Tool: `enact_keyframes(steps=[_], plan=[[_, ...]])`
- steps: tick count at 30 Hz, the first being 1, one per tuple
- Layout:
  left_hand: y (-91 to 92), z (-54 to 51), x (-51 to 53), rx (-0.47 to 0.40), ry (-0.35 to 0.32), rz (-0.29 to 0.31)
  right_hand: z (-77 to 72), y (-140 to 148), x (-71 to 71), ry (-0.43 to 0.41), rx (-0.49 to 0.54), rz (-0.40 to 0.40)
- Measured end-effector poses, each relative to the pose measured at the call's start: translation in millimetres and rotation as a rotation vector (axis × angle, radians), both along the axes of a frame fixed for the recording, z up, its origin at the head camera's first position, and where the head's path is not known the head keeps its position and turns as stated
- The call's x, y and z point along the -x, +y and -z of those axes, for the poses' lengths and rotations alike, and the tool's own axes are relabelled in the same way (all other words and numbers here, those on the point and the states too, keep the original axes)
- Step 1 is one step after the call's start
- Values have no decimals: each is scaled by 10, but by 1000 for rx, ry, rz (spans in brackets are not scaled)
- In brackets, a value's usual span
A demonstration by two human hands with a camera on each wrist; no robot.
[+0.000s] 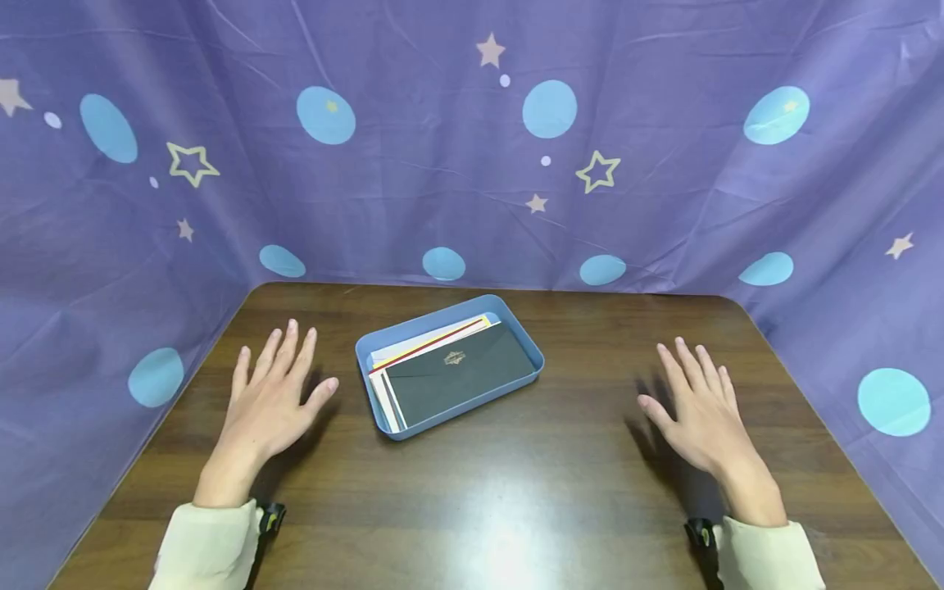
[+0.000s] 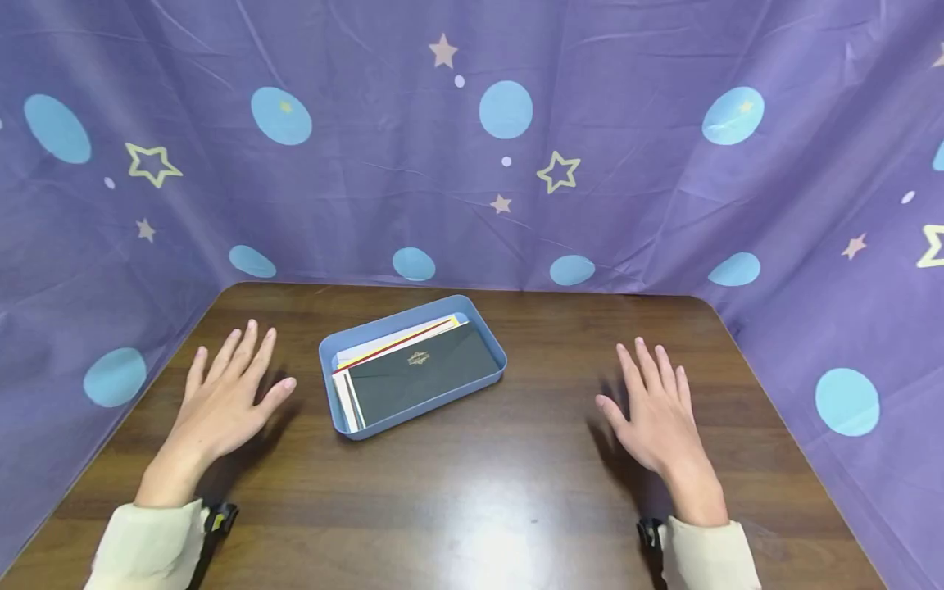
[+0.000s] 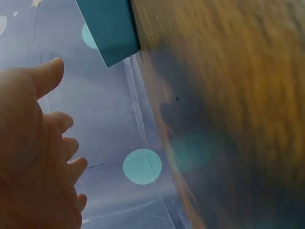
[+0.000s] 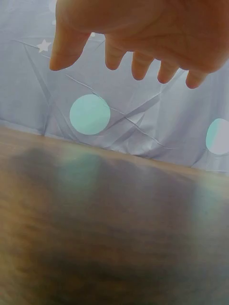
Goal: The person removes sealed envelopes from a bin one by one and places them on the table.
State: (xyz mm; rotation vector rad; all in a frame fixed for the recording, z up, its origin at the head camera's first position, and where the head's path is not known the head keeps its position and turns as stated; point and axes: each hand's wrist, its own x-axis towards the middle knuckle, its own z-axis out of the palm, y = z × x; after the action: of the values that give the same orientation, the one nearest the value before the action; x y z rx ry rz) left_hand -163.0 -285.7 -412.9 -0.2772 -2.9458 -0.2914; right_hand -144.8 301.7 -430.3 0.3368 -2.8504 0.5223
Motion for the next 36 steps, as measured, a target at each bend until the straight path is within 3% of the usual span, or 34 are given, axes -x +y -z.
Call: enact_keyframes(steps=[6, 14, 18, 22, 29, 36], plan=[[-31, -5, -9, -45, -35, 19, -32, -1, 12, -16, 22, -29], [-14, -127, 128, -161, -157, 10, -305, -100, 127, -128, 94, -89], [20, -144, 224, -228, -169, 9, -414, -264, 322, -186, 115, -117], [86, -107, 321, -276, -217, 12, -433, -478, 590, -208, 172, -170], [228, -54, 407, -351, -366, -17, -286, -865, 1036, -302, 288, -205], [361, -66, 432, -439, -465, -9, -156, -1204, 1267, -500, 470, -168]])
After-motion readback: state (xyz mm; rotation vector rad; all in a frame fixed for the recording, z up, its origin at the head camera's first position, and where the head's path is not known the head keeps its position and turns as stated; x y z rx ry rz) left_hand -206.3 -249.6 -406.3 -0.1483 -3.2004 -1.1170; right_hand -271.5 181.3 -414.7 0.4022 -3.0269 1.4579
